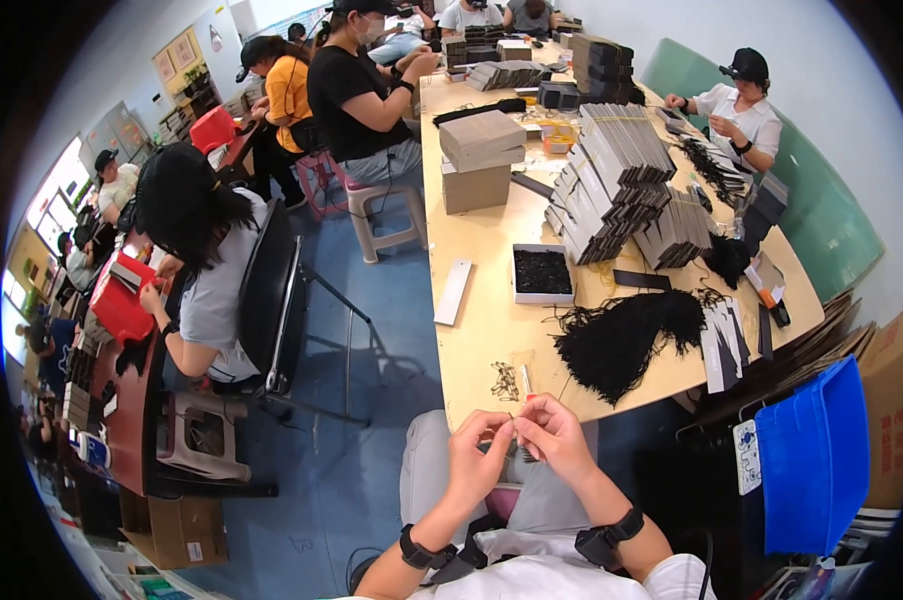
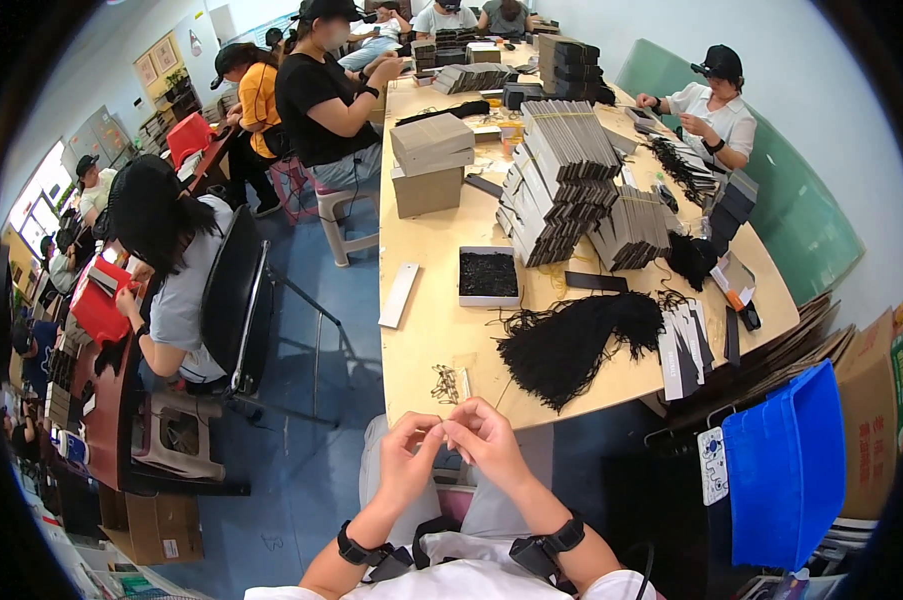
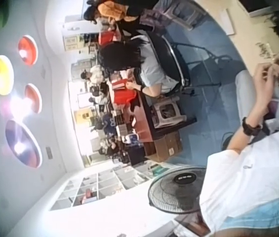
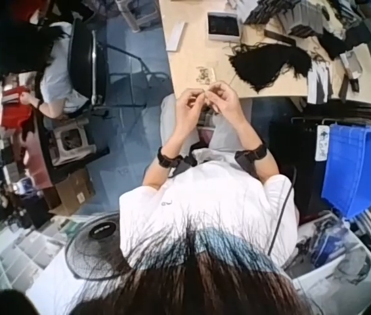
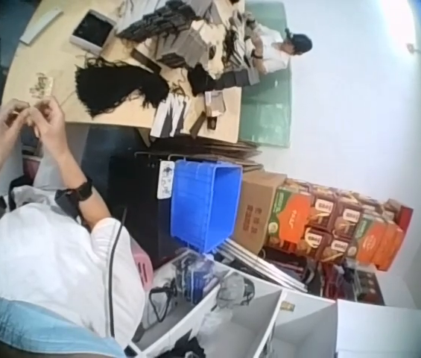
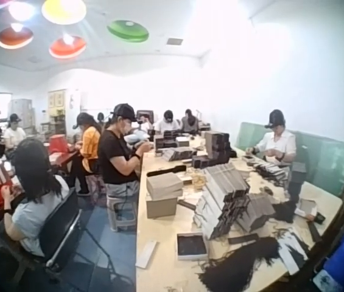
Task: The person is seen attaching small metal hooks to black lanyard straps at a workstation in a shared production space.
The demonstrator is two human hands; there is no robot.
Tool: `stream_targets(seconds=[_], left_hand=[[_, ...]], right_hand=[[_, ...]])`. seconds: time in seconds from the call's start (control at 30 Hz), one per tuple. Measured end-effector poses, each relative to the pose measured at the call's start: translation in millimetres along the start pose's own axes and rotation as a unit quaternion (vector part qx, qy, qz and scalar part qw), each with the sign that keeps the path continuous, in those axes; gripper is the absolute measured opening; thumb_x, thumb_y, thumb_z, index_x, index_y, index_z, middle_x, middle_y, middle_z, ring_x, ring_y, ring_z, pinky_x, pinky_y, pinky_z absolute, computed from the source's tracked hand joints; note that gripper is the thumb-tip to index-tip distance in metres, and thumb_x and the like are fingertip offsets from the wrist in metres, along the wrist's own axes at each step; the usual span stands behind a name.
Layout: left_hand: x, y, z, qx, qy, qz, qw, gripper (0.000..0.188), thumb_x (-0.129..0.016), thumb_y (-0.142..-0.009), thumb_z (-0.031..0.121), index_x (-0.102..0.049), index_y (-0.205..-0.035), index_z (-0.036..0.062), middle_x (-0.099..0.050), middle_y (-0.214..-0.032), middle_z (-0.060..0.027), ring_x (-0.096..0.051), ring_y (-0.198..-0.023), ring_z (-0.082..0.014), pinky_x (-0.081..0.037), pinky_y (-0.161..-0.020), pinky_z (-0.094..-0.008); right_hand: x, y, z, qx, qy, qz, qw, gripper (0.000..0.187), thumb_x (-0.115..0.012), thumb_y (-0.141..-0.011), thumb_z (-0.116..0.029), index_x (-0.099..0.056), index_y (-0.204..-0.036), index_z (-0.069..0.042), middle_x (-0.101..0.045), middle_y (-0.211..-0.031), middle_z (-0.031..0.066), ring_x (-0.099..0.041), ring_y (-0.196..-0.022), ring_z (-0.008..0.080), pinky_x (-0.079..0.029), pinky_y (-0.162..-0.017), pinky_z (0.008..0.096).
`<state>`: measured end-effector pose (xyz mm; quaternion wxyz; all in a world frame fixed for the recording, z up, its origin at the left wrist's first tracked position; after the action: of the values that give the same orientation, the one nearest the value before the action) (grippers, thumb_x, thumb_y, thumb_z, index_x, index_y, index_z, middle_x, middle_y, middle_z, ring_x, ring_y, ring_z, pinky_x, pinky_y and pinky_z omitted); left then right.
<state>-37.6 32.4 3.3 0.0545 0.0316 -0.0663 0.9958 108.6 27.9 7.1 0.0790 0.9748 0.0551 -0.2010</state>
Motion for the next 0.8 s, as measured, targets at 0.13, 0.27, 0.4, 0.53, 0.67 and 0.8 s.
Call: stream_targets(seconds=[0.13, 0.27, 0.4, 0.53, 0.67, 0.8], left_hand=[[14.2, -13.8, -2.8, -0.057, -0.057, 0.077, 0.994, 0.006, -0.062, -0.087, 0.003, -0.062, -0.089, -0.0027, -0.063, -0.084, -0.0104, -0.062, -0.073, -0.0181, -0.049, -0.066, -0.0282], [38.5, -22.0, -5.0, -0.081, -0.167, 0.118, 0.976, 0.004, -0.062, -0.086, 0.001, -0.060, -0.087, -0.0022, -0.060, -0.082, -0.0110, -0.061, -0.077, -0.0214, -0.049, -0.066, -0.0305], [29.3, -14.0, 7.2, -0.120, -0.173, 0.045, 0.977, 0.002, -0.061, -0.085, -0.002, -0.059, -0.085, -0.0014, -0.058, -0.085, -0.0113, -0.060, -0.082, -0.0223, -0.050, -0.066, -0.0314], [-1.9, 6.6, 10.7, 0.054, 0.209, -0.089, 0.972, 0.004, -0.059, -0.092, 0.006, -0.057, -0.093, 0.0022, -0.063, -0.101, -0.0062, -0.058, -0.091, -0.0137, -0.048, -0.079, -0.0276], [-5.2, 7.6, 0.8, 0.133, 0.291, -0.129, 0.939, 0.007, -0.057, -0.095, 0.010, -0.057, -0.098, 0.0043, -0.064, -0.108, -0.0059, -0.057, -0.096, -0.0104, -0.045, -0.087, -0.0258], [-0.6, 4.3, 1.2, 0.149, 0.330, -0.083, 0.928, 0.005, -0.059, -0.093, 0.008, -0.057, -0.095, 0.0033, -0.064, -0.108, -0.0109, -0.058, -0.106, -0.0171, -0.043, -0.095, -0.0334]], right_hand=[[43.9, -2.2, -17.0, 0.041, -0.135, -0.037, 0.989, 0.006, -0.059, -0.091, -0.010, -0.057, -0.090, -0.004, -0.056, -0.069, 0.0025, -0.049, -0.057, 0.0076, -0.035, -0.049, 0.0205], [57.4, -3.1, -63.6, 0.122, -0.283, 0.113, 0.945, 0.015, -0.054, -0.094, -0.012, -0.060, -0.094, 0.001, -0.069, -0.090, 0.0148, -0.061, -0.066, 0.0140, -0.045, -0.057, 0.0231], [56.0, -10.9, -67.6, 0.124, 0.107, 0.119, 0.979, 0.018, -0.054, -0.095, -0.014, -0.062, -0.097, 0.002, -0.070, -0.084, 0.0132, -0.060, -0.061, 0.0096, -0.044, -0.055, 0.0214], [16.3, 0.3, -59.8, 0.117, 0.389, 0.041, 0.913, 0.013, -0.058, -0.092, -0.013, -0.063, -0.092, -0.001, -0.063, -0.063, 0.0078, -0.059, -0.054, 0.0100, -0.045, -0.050, 0.0248], [-7.3, 17.0, -53.1, 0.220, 0.564, -0.013, 0.796, 0.009, -0.061, -0.085, -0.015, -0.066, -0.086, -0.007, -0.063, -0.063, 0.0093, -0.061, -0.052, 0.0242, -0.047, -0.049, 0.0325], [-5.2, 28.3, -41.5, 0.193, 0.542, -0.059, 0.816, 0.008, -0.064, -0.081, -0.015, -0.066, -0.080, -0.007, -0.062, -0.062, 0.0095, -0.061, -0.053, 0.0257, -0.047, -0.050, 0.0352]])
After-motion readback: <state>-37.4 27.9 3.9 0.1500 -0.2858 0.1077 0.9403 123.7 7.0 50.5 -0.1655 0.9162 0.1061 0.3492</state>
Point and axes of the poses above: each hand's wrist, its own y-axis away from the middle knuckle, its own x-axis out of the back of the hand, z = x × y, the point moved 1 cm from there along -y, towards the middle knuckle
